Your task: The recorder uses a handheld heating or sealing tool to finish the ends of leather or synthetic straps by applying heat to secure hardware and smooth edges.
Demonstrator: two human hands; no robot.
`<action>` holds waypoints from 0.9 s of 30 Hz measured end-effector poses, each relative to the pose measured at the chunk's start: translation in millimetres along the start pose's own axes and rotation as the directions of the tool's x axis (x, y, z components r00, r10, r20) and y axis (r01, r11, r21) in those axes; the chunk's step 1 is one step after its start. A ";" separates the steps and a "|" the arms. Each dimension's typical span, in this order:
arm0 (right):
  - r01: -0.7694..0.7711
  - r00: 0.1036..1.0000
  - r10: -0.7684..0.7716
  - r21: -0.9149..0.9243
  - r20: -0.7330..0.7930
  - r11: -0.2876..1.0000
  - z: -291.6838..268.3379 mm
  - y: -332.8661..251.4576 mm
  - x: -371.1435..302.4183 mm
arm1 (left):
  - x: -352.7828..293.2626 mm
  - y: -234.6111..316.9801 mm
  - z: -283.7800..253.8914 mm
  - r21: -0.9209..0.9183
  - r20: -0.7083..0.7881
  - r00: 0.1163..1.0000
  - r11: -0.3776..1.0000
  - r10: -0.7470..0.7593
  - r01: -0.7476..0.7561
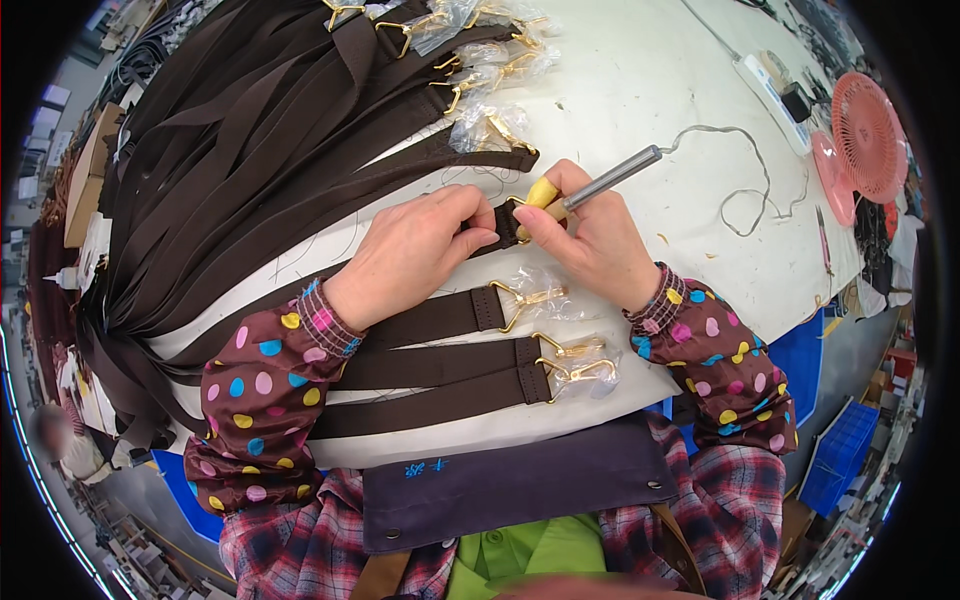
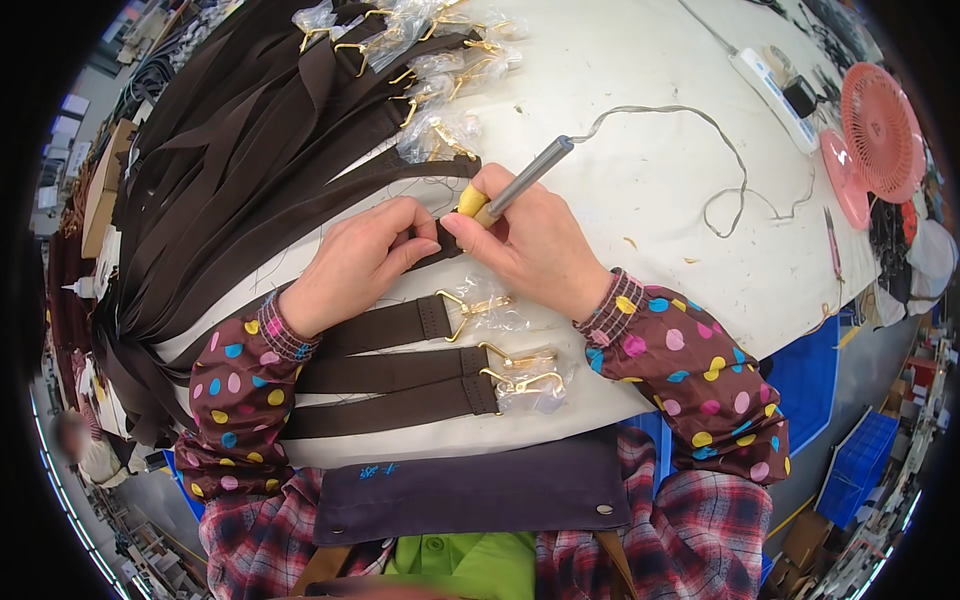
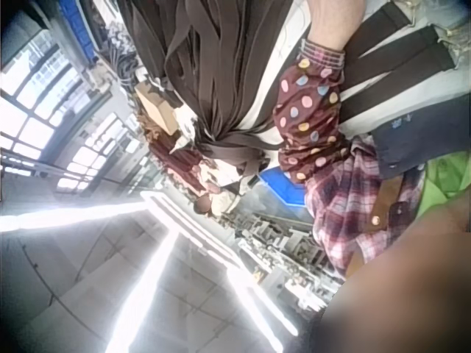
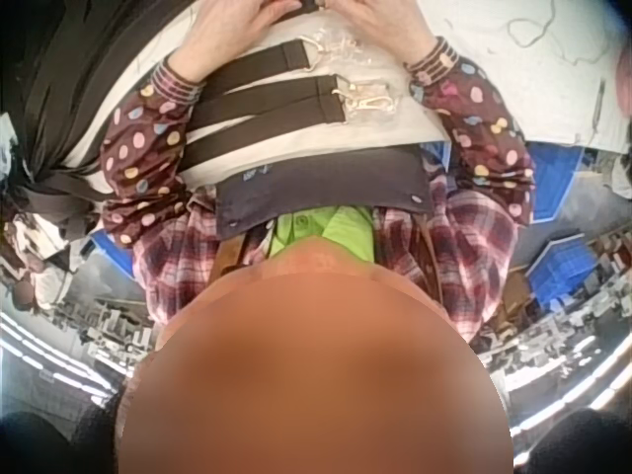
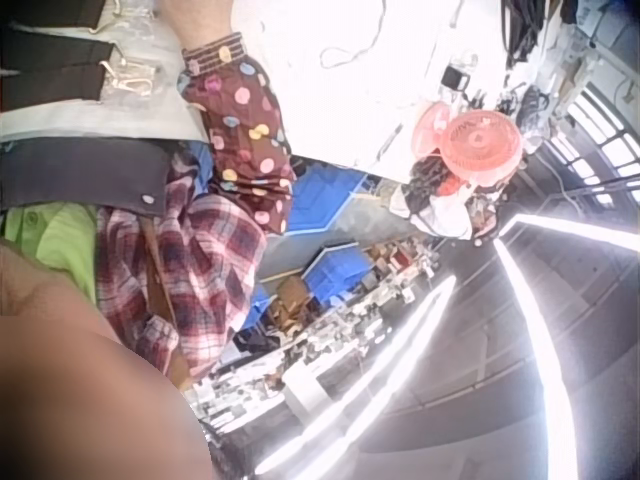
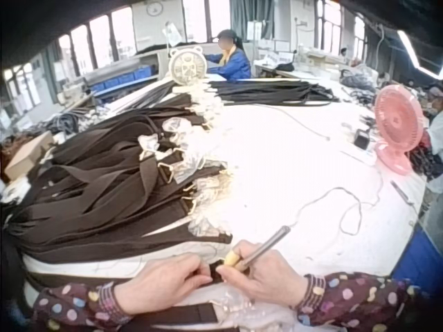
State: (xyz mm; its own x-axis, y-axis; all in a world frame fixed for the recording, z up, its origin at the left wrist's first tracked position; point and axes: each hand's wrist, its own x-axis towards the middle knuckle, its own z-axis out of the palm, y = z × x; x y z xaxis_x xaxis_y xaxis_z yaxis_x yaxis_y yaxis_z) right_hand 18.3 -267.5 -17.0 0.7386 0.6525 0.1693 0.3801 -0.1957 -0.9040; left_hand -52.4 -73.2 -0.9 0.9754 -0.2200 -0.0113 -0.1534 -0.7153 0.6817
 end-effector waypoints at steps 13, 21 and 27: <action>0.000 0.999 -0.001 0.028 0.048 1.000 2.1 5.0 -0.3 | -0.1 -2.4 0.1 -0.008 0.004 1.000 1.000 -0.008 0.008; 0.013 0.999 -0.013 -0.005 0.040 1.000 2.2 3.5 0.4 | 0.3 -2.2 0.1 -0.006 0.005 1.000 1.000 -0.011 0.011; 0.011 1.000 -0.008 0.133 -0.019 0.991 5.1 5.0 -1.8 | 1.0 -6.4 1.4 -0.102 0.020 0.998 0.993 -0.053 0.055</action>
State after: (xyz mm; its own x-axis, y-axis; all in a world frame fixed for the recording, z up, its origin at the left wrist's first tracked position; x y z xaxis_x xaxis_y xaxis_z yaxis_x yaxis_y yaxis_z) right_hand 16.1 -265.9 -23.8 0.7460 0.6399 0.1843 0.3105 -0.0895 -0.9463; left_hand -50.7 -69.8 -6.3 0.9789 -0.1948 -0.0622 -0.0825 -0.6547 0.7514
